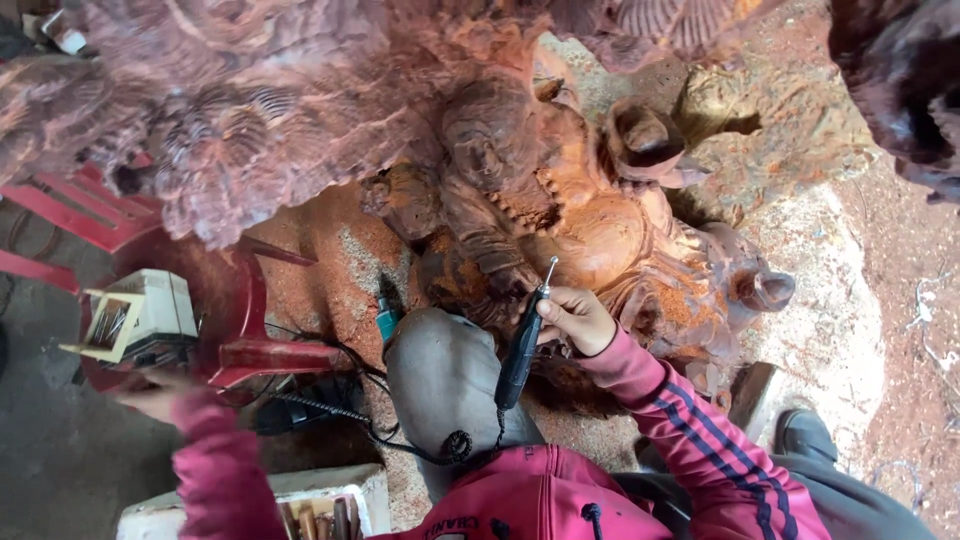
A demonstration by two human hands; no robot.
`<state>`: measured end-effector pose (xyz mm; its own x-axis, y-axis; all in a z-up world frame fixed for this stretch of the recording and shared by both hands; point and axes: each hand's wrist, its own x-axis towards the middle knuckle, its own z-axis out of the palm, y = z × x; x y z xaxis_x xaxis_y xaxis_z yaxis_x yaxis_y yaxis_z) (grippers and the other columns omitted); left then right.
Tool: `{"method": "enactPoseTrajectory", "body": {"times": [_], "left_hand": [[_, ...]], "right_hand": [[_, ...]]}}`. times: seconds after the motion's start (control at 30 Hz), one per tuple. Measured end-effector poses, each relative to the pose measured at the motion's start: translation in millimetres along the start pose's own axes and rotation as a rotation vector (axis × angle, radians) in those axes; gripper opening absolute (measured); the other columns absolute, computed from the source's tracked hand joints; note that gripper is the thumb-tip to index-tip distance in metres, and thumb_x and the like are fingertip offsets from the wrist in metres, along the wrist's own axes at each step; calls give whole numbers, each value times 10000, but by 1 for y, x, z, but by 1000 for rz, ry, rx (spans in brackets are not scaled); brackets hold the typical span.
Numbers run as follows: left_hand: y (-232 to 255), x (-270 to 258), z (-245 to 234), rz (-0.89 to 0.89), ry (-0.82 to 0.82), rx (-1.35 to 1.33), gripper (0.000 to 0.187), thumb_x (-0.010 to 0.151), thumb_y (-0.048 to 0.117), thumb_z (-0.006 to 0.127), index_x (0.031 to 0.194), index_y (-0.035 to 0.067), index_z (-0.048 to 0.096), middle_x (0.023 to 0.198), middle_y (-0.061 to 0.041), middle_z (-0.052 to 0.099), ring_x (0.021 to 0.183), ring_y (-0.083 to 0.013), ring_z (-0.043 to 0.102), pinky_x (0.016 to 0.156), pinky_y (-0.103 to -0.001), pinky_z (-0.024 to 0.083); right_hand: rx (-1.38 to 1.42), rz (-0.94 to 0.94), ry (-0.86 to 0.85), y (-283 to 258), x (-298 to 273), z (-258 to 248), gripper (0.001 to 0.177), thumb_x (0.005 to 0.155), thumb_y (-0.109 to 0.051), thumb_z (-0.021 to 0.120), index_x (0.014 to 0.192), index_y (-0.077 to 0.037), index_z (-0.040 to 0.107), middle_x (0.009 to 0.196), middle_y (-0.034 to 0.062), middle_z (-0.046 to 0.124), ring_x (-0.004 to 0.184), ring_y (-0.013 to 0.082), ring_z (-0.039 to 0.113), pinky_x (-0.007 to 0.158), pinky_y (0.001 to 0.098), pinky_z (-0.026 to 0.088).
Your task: The person uses a rotary carving tool to shape and detail a large wooden sculpture. They work on the surface of the wood, removing material and refining the carved features throughout the clip.
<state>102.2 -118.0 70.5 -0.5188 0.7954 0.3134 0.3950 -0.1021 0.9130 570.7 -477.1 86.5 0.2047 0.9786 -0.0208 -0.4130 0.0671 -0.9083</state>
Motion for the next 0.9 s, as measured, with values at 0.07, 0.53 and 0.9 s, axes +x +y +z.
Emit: {"method": "enactPoseTrajectory", "body": {"times": [0.07,0.53,0.9], "left_hand": [[-20,-26,15,-222,-164,-795,155,1058,211,430,1057,125,559,996,-53,625,881,-148,634,862,-296,612],[118,-396,34,-215,-1749,-528,380,917,102,772,1252,6,622,563,-138,670,409,-215,649,372,-276,541],[108,-441,36,-675,-1762,-484,264,930,144,803,873,-20,603,534,-119,476,320,-149,436,227,-239,324]], "right_hand": [[-4,5,10,3,0,-5,416,964,-288,615,1123,91,678,1015,253,744,842,330,775,711,369,682],[47,-118,253,-6,-22,11,233,954,-121,671,1001,103,715,790,175,718,789,281,752,662,422,652],[62,-147,179,-11,-37,-3,223,926,-149,699,971,66,737,662,136,718,653,150,741,601,306,624]]}}
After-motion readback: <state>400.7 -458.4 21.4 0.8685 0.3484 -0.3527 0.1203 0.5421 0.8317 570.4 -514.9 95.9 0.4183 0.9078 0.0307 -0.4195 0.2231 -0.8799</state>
